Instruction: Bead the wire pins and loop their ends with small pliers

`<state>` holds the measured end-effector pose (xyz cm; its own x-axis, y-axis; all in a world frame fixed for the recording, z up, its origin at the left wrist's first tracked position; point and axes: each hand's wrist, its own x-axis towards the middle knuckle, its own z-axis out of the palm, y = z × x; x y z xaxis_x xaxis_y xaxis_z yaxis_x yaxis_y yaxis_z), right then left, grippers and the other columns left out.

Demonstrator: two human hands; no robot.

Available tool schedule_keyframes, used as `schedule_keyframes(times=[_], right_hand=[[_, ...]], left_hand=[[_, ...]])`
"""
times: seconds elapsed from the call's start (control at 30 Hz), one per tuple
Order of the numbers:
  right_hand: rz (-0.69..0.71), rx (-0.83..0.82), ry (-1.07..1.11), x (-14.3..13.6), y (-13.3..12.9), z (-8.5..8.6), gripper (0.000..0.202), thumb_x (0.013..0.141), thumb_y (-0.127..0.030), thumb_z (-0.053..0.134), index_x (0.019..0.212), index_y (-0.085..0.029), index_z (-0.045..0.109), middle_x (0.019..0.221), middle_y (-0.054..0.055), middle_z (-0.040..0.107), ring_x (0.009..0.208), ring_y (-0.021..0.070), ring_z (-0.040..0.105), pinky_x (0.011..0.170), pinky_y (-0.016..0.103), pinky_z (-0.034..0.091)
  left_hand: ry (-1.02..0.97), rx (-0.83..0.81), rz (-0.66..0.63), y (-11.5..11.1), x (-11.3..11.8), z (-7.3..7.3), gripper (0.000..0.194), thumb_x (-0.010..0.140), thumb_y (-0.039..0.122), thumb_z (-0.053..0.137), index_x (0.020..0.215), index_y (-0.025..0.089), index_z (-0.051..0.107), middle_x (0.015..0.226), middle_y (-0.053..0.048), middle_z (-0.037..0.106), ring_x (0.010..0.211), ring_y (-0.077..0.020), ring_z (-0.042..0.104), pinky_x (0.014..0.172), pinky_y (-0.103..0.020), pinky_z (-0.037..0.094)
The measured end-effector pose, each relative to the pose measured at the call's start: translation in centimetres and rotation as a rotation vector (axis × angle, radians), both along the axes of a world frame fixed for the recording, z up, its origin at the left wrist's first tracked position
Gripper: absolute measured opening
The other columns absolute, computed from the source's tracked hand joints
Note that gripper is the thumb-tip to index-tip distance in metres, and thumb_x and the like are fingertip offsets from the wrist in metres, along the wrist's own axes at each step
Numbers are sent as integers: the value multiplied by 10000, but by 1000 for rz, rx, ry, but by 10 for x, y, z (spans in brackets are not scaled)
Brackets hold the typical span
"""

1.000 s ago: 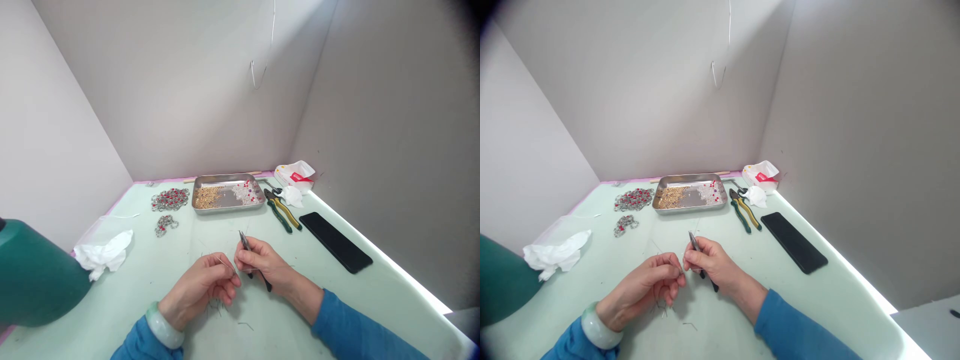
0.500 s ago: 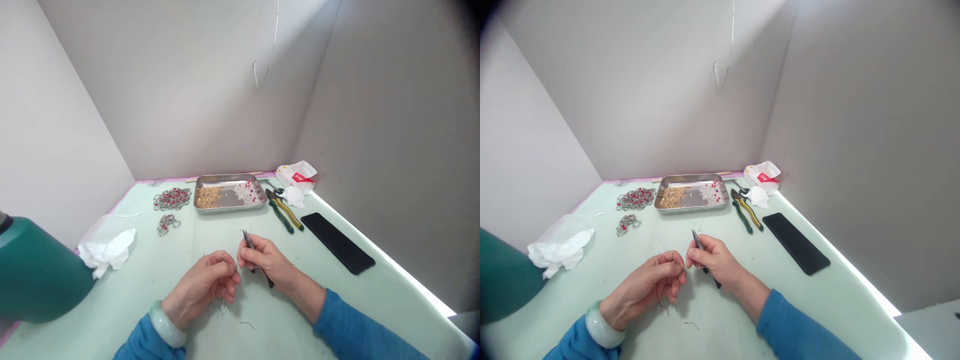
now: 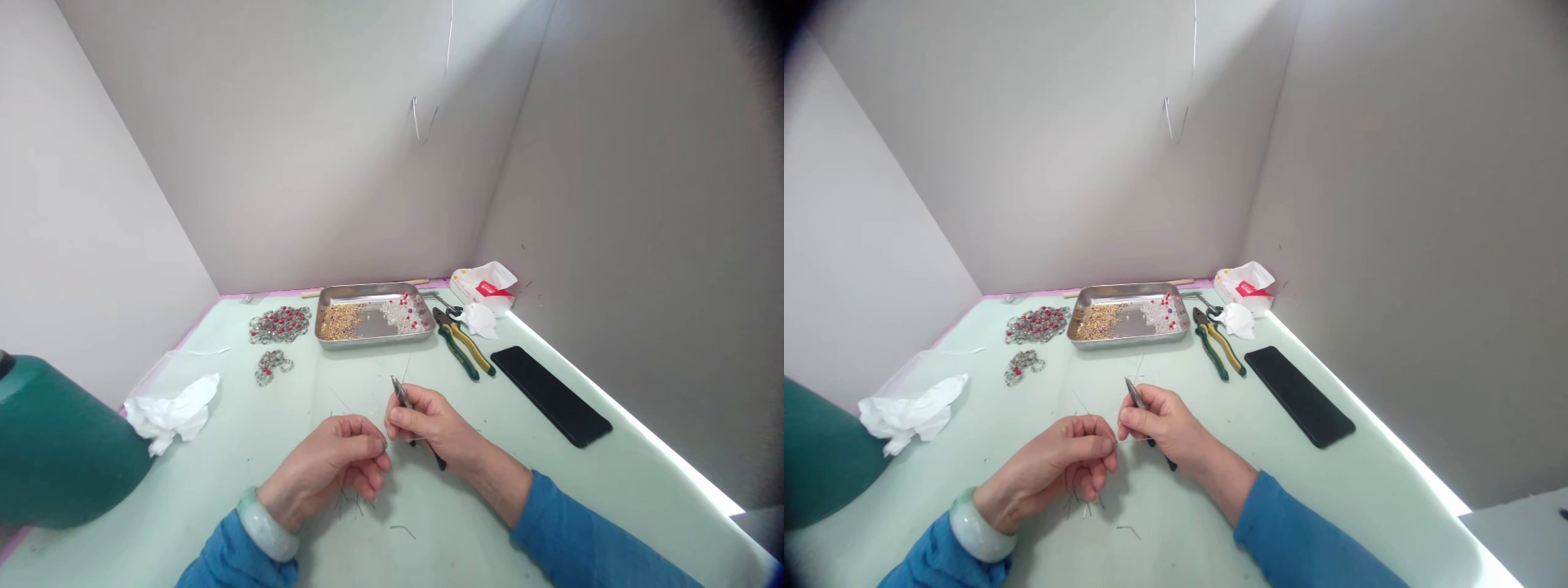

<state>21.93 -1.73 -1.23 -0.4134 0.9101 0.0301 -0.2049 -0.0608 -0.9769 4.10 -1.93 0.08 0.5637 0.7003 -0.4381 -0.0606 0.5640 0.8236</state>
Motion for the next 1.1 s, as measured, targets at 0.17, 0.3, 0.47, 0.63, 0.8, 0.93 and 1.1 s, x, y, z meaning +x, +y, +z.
schedule_keyframes(times=[0.17,0.3,0.47,0.63,0.8,0.93,1.1], right_hand=[[-94,-15,8,1,5,-1,254,832,-397,553,758,-154,566,739,22,575,623,110,471,625,256,380],[-261,-59,5,7,10,-3,337,850,-474,498,879,-151,591,847,61,593,745,155,548,718,309,429],[-259,8,-235,7,4,0,411,858,-492,472,1051,-154,607,964,99,629,899,207,575,838,359,410],[-319,262,-556,-3,-10,2,307,826,-461,537,921,-194,653,829,40,637,746,184,562,679,299,408],[-299,545,-686,-11,-17,-8,227,843,-405,536,828,-207,647,734,26,604,688,165,524,643,281,381],[-218,754,-801,-12,-15,-13,211,829,-395,562,899,-215,648,834,52,627,798,191,529,716,295,369],[-336,614,-1051,-6,-5,-1,450,904,-464,388,594,-193,567,551,5,538,533,131,462,535,270,261]], left_hand=[[-55,16,81,3,-2,0,68,722,164,646,716,111,604,631,-41,641,446,-81,559,451,-189,485],[-108,7,247,11,-6,2,23,740,122,632,738,103,619,646,-39,642,473,-70,558,478,-177,504],[-146,-7,425,19,-14,4,36,773,100,603,754,93,632,665,-31,644,513,-63,587,498,-147,518],[-175,1,450,20,-17,2,26,775,93,606,771,95,632,678,-27,648,535,-67,602,512,-151,530],[-180,-3,439,19,-16,3,37,753,83,630,783,104,630,682,-26,656,532,-71,604,514,-152,532],[-185,12,438,17,-15,7,61,736,79,641,784,112,622,689,-33,663,526,-73,600,509,-154,525],[-187,68,406,16,-14,10,107,695,105,686,782,113,623,691,-33,657,519,-75,581,499,-162,513]])
